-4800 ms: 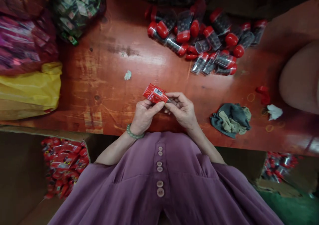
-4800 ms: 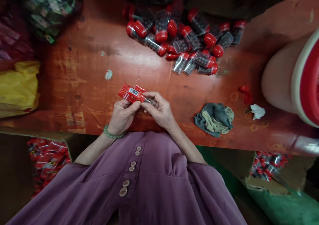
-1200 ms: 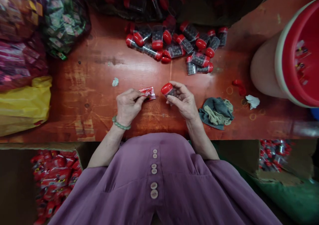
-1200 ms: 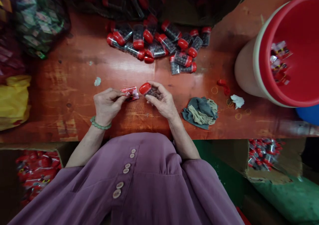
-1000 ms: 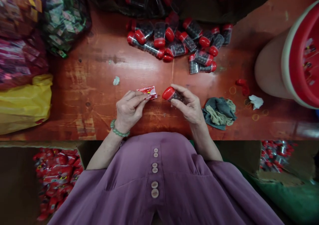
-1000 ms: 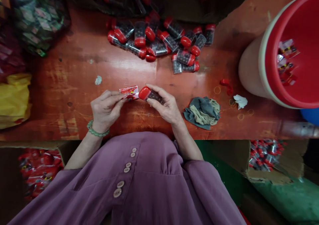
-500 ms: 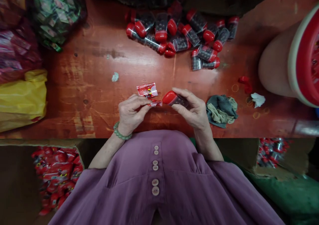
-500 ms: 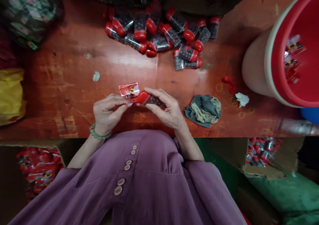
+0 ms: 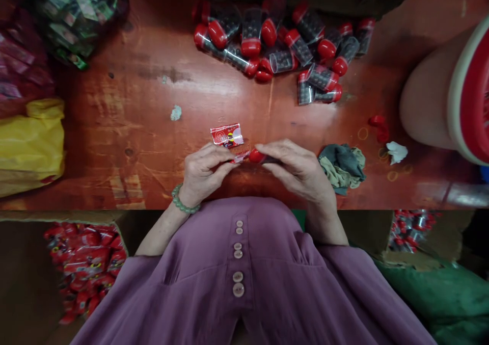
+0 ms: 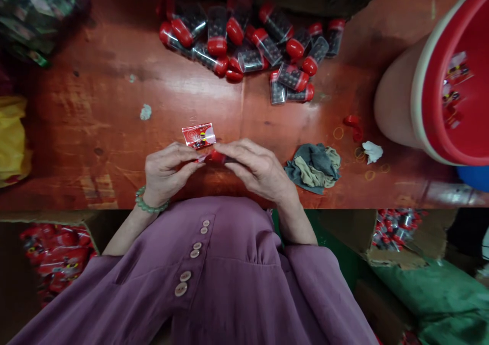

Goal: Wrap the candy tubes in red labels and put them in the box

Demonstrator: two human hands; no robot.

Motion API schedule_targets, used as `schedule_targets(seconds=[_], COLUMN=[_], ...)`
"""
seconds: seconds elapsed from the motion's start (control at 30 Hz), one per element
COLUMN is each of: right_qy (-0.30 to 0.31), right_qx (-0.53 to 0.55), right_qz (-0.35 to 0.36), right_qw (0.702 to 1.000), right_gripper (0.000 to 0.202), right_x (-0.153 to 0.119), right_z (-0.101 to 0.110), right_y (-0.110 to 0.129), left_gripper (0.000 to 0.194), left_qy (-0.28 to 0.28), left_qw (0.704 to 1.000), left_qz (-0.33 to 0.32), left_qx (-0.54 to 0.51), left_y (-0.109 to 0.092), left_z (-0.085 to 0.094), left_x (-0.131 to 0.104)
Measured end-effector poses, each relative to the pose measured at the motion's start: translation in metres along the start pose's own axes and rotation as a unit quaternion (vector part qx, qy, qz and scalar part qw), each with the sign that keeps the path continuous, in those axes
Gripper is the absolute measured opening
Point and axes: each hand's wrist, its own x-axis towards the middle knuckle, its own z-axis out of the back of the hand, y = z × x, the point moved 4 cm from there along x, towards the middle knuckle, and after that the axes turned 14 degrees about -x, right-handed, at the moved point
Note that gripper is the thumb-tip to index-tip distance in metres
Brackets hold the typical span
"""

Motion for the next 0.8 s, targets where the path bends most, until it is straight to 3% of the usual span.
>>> schedule_targets(seconds=[0.13, 0.53, 0.67, 0.8], right_qy=[-0.03, 0.095, 0.166, 0.202], right_qx=[0.022, -0.083, -0.069, -0.01], right_qz=[0.007, 0.016, -0.004, 0.007], right_qw=[0.999, 0.992, 0.984, 0.979], right_gripper=[0.042, 0.036, 0.04, 0.044], right_x=[0.002, 0.002, 0.001, 0.001], right_z=[0.009, -0.01, -0.013, -0.015], right_y=[-0.001, 0.002, -0.006, -0.014], left_gripper=[0.004, 0.007, 0.006, 0.009], left_qy=[-0.006, 0.042, 0.066, 0.082], left_qw=[1.0, 0.998, 0.989, 0.961], left_qz=[0.015, 0.034, 0.106, 0.223], left_qx=[-0.005, -0.044, -0.081, -0.144], left_y=[0.003, 0.012, 0.016, 0.024], left_z=[-0.001, -0.005, -0.009, -0.012], left_x=[-0.001, -0.002, -0.004, -0.007])
